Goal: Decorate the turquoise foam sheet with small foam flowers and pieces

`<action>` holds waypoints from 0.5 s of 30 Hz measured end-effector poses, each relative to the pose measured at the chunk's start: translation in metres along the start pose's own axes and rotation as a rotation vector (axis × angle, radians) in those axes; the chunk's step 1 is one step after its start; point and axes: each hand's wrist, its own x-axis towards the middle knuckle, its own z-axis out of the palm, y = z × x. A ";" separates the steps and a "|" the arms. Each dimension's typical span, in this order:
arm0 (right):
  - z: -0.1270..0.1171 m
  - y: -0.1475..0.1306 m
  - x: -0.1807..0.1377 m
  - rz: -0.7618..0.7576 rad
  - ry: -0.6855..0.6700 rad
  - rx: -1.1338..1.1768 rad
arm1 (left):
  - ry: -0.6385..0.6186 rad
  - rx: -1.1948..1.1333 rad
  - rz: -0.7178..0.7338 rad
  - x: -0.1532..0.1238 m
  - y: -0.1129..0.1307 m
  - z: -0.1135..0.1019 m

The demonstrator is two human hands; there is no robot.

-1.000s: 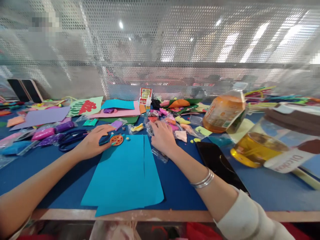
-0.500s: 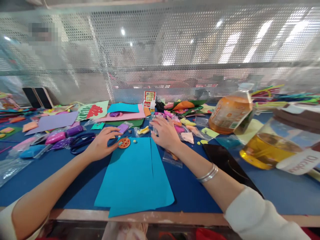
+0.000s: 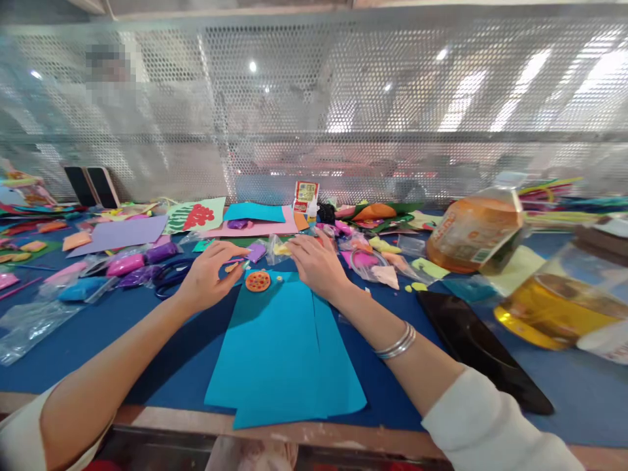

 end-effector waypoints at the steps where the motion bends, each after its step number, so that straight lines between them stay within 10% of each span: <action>1: -0.003 -0.003 0.001 -0.044 0.034 0.010 | 0.000 -0.022 0.015 -0.001 0.003 0.001; 15: -0.004 -0.025 -0.001 -0.254 0.162 0.068 | -0.001 -0.013 -0.035 -0.008 0.004 0.010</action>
